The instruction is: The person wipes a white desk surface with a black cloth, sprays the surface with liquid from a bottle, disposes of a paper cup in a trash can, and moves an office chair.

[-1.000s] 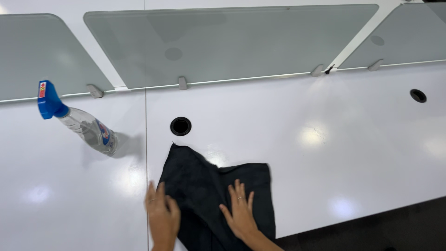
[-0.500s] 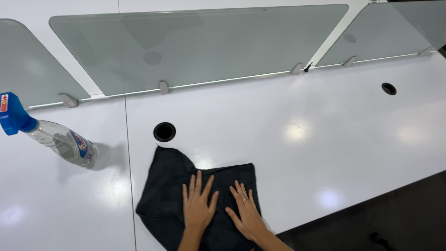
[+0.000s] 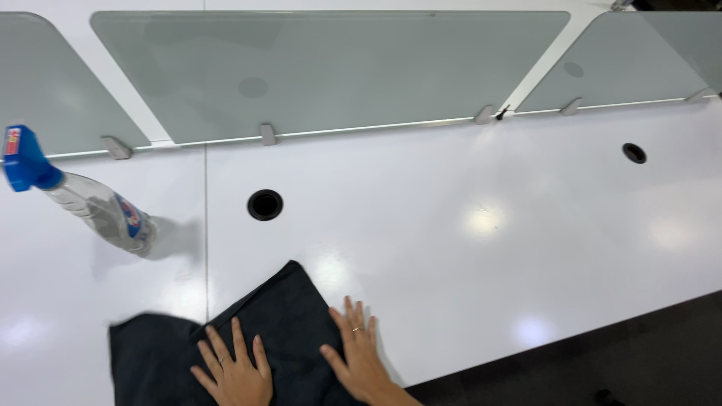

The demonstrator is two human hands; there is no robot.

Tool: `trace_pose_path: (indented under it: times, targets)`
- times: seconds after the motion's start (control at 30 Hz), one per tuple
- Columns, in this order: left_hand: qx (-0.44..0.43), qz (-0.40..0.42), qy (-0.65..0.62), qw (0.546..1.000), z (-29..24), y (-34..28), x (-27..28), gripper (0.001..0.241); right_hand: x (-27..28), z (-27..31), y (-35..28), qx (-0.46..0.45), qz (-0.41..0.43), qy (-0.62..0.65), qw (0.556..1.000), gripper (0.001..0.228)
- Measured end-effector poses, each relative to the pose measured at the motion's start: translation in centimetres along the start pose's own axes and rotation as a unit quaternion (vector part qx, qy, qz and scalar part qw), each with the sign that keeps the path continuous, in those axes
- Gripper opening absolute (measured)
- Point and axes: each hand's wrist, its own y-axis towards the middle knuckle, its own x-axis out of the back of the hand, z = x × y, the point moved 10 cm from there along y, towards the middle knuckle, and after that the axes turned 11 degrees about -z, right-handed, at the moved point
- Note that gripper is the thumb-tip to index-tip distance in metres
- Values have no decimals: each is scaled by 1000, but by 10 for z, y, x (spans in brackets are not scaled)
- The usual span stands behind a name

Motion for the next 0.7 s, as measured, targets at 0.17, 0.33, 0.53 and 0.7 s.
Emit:
trace_pose_path:
  times: [0.17,0.33,0.53,0.7]
  targets:
    - [30,-1,31,999,-57,-43,-9,62,-6,-4,-20,3,100,33,994,70]
    - [-24,142,-104,984,-137,-55,-53,65,3,-40,-37,-72,131,9,989,66]
    - [246,293,-505,774,-118,-40,-62,53,10,-4,-15,33,54,-49,997,91]
    - [276,201,-418,842,-65,-16,-15,50,-23,23,-17,48,245,-214,945,91]
